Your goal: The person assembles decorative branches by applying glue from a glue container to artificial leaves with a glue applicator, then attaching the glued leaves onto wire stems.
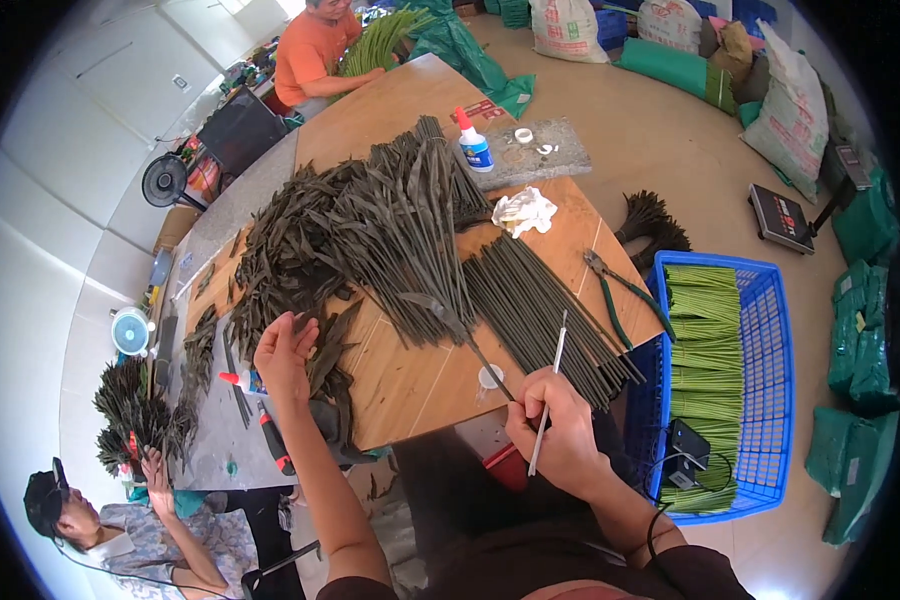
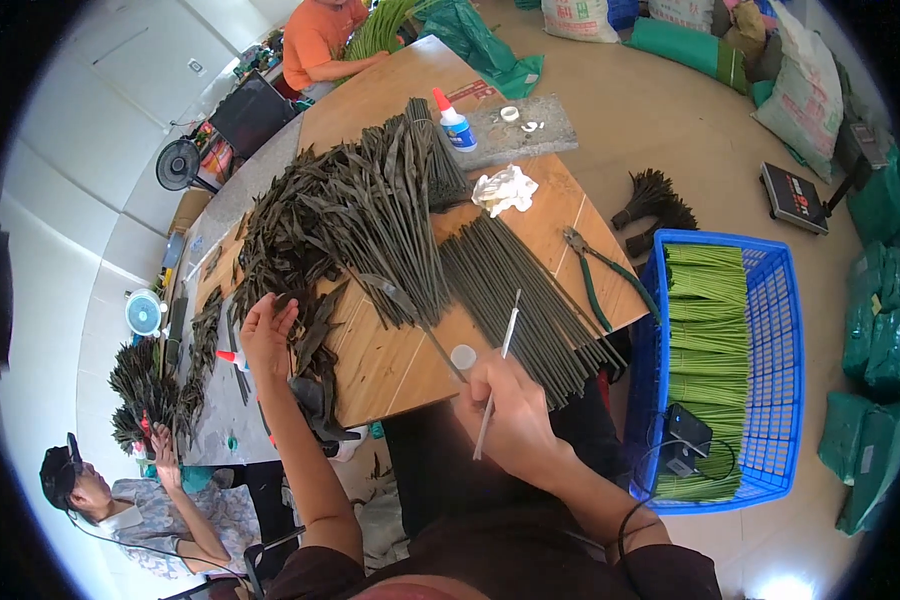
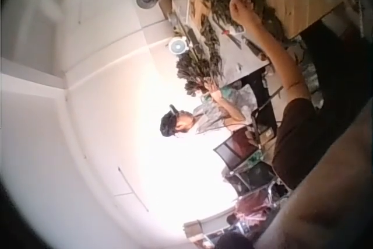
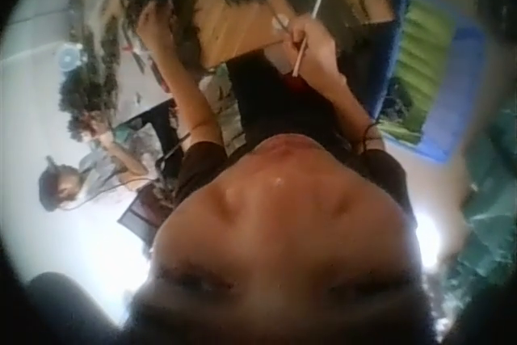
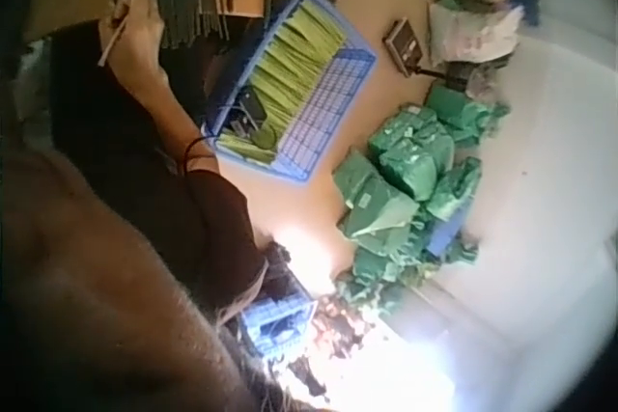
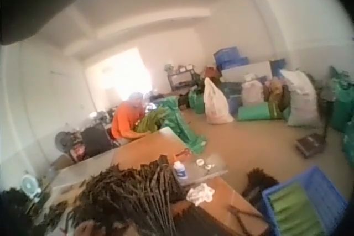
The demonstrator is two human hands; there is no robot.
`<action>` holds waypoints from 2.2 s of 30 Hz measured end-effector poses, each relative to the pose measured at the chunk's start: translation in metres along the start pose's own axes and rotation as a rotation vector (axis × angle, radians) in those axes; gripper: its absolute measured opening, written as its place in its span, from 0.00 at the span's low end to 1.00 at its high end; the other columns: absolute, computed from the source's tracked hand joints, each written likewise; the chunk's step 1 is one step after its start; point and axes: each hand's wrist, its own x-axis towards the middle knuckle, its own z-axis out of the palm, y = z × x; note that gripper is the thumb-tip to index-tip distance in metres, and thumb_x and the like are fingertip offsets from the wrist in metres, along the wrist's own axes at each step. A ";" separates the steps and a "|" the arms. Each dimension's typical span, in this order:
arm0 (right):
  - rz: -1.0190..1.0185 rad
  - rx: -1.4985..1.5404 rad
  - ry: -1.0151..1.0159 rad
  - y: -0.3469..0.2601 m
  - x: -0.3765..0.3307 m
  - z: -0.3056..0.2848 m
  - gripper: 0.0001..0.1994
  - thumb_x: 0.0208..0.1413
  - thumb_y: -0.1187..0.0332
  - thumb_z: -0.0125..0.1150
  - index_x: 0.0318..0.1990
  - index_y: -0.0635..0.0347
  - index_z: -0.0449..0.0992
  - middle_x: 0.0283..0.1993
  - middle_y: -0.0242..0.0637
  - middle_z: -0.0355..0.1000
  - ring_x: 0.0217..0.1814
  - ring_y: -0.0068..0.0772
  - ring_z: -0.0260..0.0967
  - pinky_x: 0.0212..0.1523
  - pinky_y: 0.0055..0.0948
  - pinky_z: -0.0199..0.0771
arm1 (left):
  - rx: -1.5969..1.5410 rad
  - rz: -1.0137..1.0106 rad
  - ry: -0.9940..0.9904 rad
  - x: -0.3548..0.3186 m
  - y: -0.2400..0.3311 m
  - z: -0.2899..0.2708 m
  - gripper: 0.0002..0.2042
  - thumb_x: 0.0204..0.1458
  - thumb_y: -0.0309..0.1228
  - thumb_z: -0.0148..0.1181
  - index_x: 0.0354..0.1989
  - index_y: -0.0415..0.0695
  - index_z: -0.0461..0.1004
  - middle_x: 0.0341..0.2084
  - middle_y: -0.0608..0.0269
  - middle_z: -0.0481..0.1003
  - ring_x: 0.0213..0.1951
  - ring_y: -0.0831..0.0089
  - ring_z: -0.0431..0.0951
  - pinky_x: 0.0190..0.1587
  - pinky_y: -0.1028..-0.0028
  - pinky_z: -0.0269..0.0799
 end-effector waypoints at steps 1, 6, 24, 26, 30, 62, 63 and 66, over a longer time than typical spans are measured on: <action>0.002 -0.002 -0.002 0.000 -0.001 0.001 0.12 0.38 0.84 0.56 0.24 0.61 0.59 0.22 0.38 0.59 0.19 0.36 0.59 0.19 0.27 0.61 | -0.001 -0.003 0.001 -0.001 0.001 -0.003 0.07 0.51 0.23 0.52 0.37 0.33 0.69 0.30 0.56 0.73 0.34 0.63 0.77 0.37 0.71 0.76; 0.040 0.002 -0.037 -0.002 -0.003 0.002 0.14 0.37 0.84 0.56 0.25 0.60 0.57 0.25 0.38 0.62 0.20 0.29 0.56 0.21 0.23 0.59 | -0.067 0.022 -0.045 -0.013 0.012 -0.011 0.09 0.47 0.15 0.52 0.39 0.34 0.69 0.31 0.54 0.74 0.34 0.62 0.76 0.38 0.70 0.75; -0.018 0.002 -0.082 -0.013 -0.006 0.032 0.13 0.37 0.85 0.56 0.24 0.60 0.58 0.26 0.38 0.62 0.24 0.33 0.61 0.26 0.24 0.63 | -0.459 -0.310 -0.173 -0.097 -0.014 -0.008 0.15 0.45 0.15 0.52 0.43 0.37 0.67 0.38 0.55 0.72 0.38 0.68 0.73 0.43 0.73 0.70; -0.051 0.009 -0.085 -0.014 -0.005 0.039 0.12 0.38 0.84 0.56 0.25 0.60 0.59 0.26 0.38 0.62 0.23 0.34 0.60 0.24 0.25 0.63 | -0.458 -0.330 -0.145 -0.109 -0.018 0.000 0.12 0.46 0.18 0.53 0.41 0.39 0.68 0.36 0.57 0.73 0.37 0.68 0.74 0.37 0.75 0.72; -0.105 0.007 -0.077 -0.017 -0.008 0.044 0.12 0.39 0.84 0.57 0.26 0.61 0.60 0.26 0.39 0.62 0.24 0.36 0.61 0.24 0.26 0.64 | -0.452 -0.371 -0.144 -0.124 -0.024 0.006 0.11 0.47 0.19 0.54 0.41 0.38 0.68 0.33 0.55 0.74 0.34 0.66 0.76 0.31 0.76 0.74; -0.251 0.032 -0.315 -0.008 -0.027 0.074 0.14 0.39 0.84 0.60 0.23 0.59 0.58 0.28 0.42 0.68 0.24 0.33 0.65 0.24 0.21 0.64 | -0.406 -0.397 -0.109 -0.140 -0.010 0.025 0.04 0.49 0.24 0.53 0.30 0.36 0.70 0.25 0.56 0.75 0.26 0.71 0.77 0.27 0.78 0.72; -0.223 0.035 -0.338 -0.009 -0.029 0.073 0.14 0.39 0.84 0.60 0.23 0.59 0.58 0.29 0.42 0.68 0.23 0.31 0.64 0.23 0.21 0.63 | -0.408 -0.397 -0.093 -0.139 -0.010 0.024 0.04 0.49 0.24 0.53 0.30 0.36 0.70 0.24 0.55 0.75 0.25 0.70 0.77 0.27 0.77 0.73; -0.206 0.027 -0.348 -0.006 -0.029 0.071 0.14 0.40 0.84 0.60 0.23 0.59 0.58 0.29 0.42 0.69 0.21 0.28 0.62 0.21 0.19 0.61 | -0.388 -0.407 -0.084 -0.138 -0.013 0.026 0.05 0.49 0.25 0.54 0.30 0.35 0.70 0.23 0.55 0.75 0.23 0.71 0.77 0.25 0.77 0.73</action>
